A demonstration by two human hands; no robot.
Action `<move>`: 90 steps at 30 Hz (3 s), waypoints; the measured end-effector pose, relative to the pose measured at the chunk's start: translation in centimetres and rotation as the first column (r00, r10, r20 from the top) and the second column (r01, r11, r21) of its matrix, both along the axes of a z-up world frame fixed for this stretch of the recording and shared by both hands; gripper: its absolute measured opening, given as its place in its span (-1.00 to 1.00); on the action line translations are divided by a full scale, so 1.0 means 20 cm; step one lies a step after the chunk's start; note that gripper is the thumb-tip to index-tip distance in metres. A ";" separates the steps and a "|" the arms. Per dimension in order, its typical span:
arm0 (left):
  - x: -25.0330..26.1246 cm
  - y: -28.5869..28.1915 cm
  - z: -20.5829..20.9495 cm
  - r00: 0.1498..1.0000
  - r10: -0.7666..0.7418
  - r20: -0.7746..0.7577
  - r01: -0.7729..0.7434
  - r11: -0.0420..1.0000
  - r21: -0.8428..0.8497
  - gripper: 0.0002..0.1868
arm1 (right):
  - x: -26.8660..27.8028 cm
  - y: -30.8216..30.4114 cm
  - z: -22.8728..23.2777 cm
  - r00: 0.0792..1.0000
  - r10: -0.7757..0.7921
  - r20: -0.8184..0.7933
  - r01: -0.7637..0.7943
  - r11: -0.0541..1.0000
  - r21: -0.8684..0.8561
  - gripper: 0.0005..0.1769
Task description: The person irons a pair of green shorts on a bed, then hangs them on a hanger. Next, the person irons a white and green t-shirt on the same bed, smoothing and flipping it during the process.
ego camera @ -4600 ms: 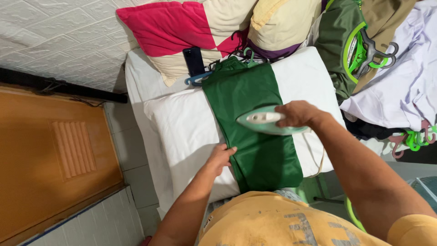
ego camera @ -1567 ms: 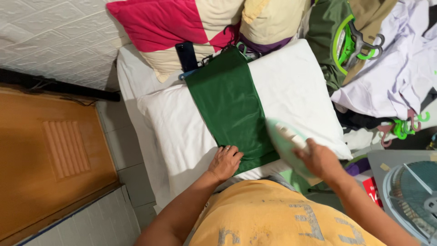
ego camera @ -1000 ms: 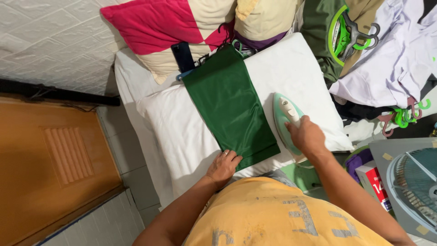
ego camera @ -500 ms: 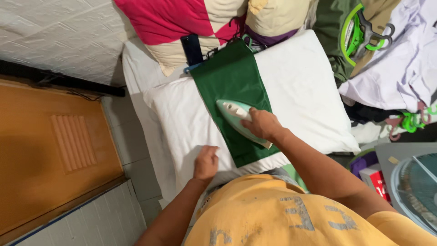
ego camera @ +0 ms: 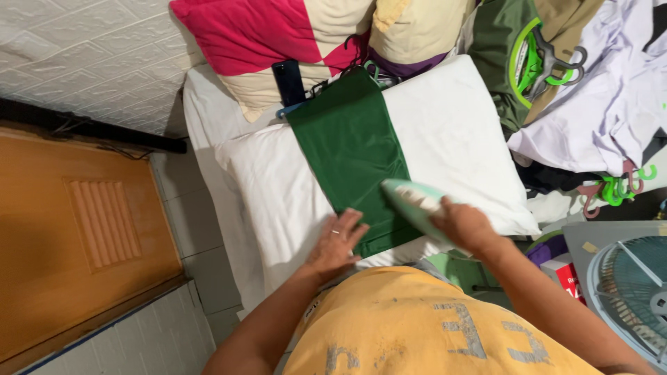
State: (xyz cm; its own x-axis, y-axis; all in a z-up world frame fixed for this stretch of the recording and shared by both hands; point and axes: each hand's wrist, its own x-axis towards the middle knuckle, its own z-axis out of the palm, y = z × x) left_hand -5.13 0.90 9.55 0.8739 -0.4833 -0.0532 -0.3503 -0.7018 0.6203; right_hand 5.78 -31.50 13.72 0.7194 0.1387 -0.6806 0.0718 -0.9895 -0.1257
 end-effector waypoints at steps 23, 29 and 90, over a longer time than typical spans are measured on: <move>0.18 -0.30 0.01 0.873 0.486 -0.043 -0.487 0.865 -0.119 -0.59 | 0.40 -0.30 -0.39 0.651 -0.691 -0.315 0.465 0.035 0.884 -0.53; 0.28 -0.41 0.37 0.794 0.598 0.114 -0.524 0.766 -0.372 -0.46 | 0.38 -0.29 -0.28 0.622 -0.734 -0.274 0.500 0.103 0.860 -0.44; 1.04 -0.08 -0.11 0.502 -0.187 -0.844 -0.780 -0.519 -0.349 -0.47 | -0.20 -1.29 0.25 0.507 -0.686 -0.522 0.807 0.165 0.567 -0.80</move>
State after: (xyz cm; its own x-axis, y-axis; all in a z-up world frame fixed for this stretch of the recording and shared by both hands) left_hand 15.71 -0.64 7.28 0.8360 0.0428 -0.5471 0.1404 0.9471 0.2886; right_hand 1.81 -57.39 18.70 0.6826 0.0117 -0.7307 -0.7242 -0.1234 -0.6785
